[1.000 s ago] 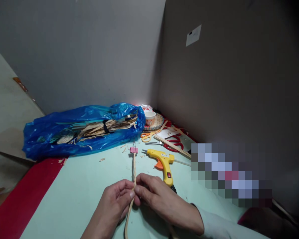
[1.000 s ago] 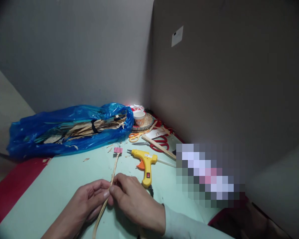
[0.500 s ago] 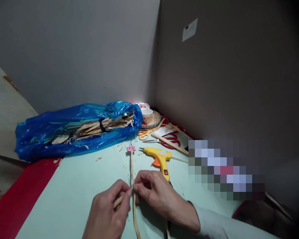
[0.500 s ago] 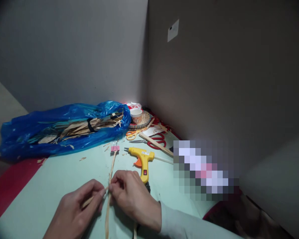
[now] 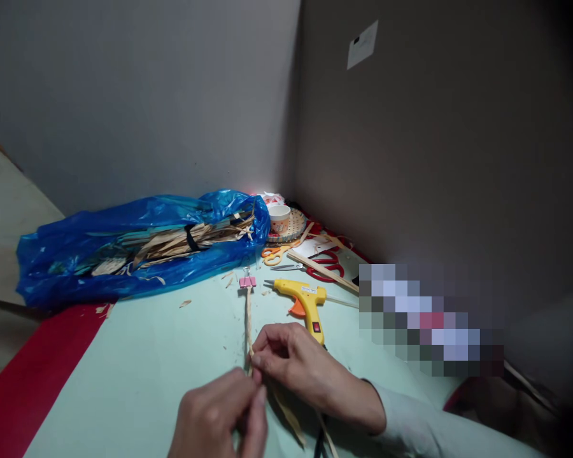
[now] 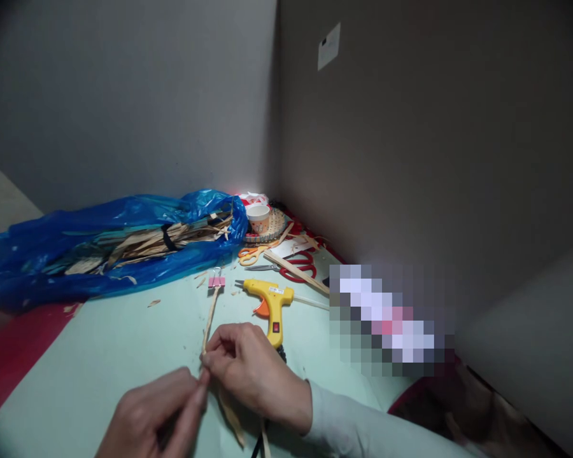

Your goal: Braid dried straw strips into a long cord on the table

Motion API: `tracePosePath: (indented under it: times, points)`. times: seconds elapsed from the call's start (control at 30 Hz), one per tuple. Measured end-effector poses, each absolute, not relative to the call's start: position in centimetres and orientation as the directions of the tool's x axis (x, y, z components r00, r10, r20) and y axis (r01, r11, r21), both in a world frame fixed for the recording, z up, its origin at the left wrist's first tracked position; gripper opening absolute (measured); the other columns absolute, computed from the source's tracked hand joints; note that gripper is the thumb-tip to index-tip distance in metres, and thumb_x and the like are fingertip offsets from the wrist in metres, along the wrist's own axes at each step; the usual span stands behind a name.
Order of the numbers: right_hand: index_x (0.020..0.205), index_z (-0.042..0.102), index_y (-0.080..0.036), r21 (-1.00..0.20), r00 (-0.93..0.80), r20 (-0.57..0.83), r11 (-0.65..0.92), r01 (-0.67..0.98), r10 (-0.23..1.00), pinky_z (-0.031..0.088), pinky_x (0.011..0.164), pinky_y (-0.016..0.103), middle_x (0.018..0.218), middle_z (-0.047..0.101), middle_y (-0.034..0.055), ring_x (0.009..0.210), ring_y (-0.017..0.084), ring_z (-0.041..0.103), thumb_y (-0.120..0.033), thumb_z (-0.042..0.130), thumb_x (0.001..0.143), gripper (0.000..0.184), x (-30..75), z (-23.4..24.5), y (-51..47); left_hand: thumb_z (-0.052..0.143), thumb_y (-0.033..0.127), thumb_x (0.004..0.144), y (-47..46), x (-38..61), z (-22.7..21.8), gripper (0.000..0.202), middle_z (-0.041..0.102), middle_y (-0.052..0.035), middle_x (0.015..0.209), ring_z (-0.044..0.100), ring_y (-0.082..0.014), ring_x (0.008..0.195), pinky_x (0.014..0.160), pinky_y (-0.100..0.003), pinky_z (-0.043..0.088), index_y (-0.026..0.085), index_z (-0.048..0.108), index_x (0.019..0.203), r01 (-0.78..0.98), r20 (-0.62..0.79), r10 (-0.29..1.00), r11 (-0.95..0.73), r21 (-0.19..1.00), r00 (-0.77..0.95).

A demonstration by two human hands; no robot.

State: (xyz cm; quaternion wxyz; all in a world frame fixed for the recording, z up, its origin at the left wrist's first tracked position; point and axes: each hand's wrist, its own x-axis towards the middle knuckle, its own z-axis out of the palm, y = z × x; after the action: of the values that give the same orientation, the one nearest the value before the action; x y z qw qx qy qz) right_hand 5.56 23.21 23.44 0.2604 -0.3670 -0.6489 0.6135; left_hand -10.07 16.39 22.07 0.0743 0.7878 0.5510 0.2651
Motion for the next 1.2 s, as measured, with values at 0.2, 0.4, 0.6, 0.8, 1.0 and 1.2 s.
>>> tracePosePath:
  times: [0.2,0.4,0.6,0.8,1.0,1.2]
  points:
    - [0.081,0.056,-0.016,-0.998,-0.636,-0.058,-0.06,0.018,0.769,0.045,0.066,0.025,0.068,0.065,0.0033,0.067,0.016,0.061,-0.026,0.051,0.087,0.013,5.5,23.4,23.0,0.057,0.04,0.085,18.7,-10.9,23.2,0.021,0.062,0.0,0.071,0.061,-0.0155,0.066,0.064,-0.026,0.047,0.02,0.058,0.089,0.208,-0.151,0.986,0.132,0.969,0.076]
    - [0.082,0.064,-0.015,-0.93,-0.583,-0.03,0.191,0.315,0.812,0.039,0.059,0.023,0.073,0.067,0.0048,0.068,0.016,0.057,-0.024,0.052,0.085,0.015,6.1,23.8,22.9,0.07,0.049,0.074,19.2,-10.2,22.1,0.036,0.051,0.0082,0.055,0.015,0.0017,0.035,0.034,-0.013,0.01,0.019,0.052,0.081,-0.161,-0.377,0.906,0.408,0.899,0.193]
    - [0.072,0.063,-0.017,-0.798,-0.558,-0.006,0.332,0.503,0.83,0.029,0.05,0.02,0.058,0.057,-0.0018,0.052,0.009,0.044,-0.019,0.05,0.082,0.016,6.3,24.2,22.7,0.066,0.049,0.077,18.8,-10.3,21.7,0.034,0.038,0.0142,0.043,0.014,0.0003,0.031,0.03,-0.014,0.011,0.02,0.05,0.081,-0.082,-0.37,0.92,0.382,0.921,0.128]
    - [0.071,0.059,-0.018,-0.744,-0.551,0.064,0.408,0.53,0.832,0.028,0.048,0.021,0.058,0.056,-0.0014,0.051,0.01,0.045,-0.027,0.05,0.086,0.02,6.2,23.8,21.5,0.066,0.051,0.074,18.9,-10.2,21.0,0.038,0.046,0.0102,0.041,0.018,0.0004,0.028,0.031,-0.015,0.008,0.019,0.048,0.067,-0.027,-0.35,0.934,0.353,0.935,0.075]
    - [0.084,0.06,-0.014,-0.451,-0.763,0.282,0.783,0.429,0.581,0.03,0.052,0.026,0.071,0.065,0.0042,0.055,0.013,0.052,-0.015,0.047,0.084,0.013,6.0,22.8,20.7,0.06,0.051,0.08,18.8,-10.6,21.3,0.036,0.042,0.0094,0.033,0.025,-0.003,0.031,0.036,-0.017,0.014,0.018,0.053,0.069,0.021,-0.351,0.931,0.351,0.936,0.102]
    - [0.08,0.063,-0.018,-0.601,-0.741,0.314,0.728,0.329,0.594,0.035,0.057,0.023,0.071,0.066,0.0003,0.06,0.011,0.057,-0.02,0.047,0.091,0.02,6.2,23.8,21.3,0.067,0.049,0.076,18.6,-10.7,21.8,0.033,0.046,0.0089,0.036,0.027,-0.0029,0.032,0.038,-0.018,0.013,0.018,0.055,0.074,-0.09,-0.359,0.924,0.372,0.924,0.128]
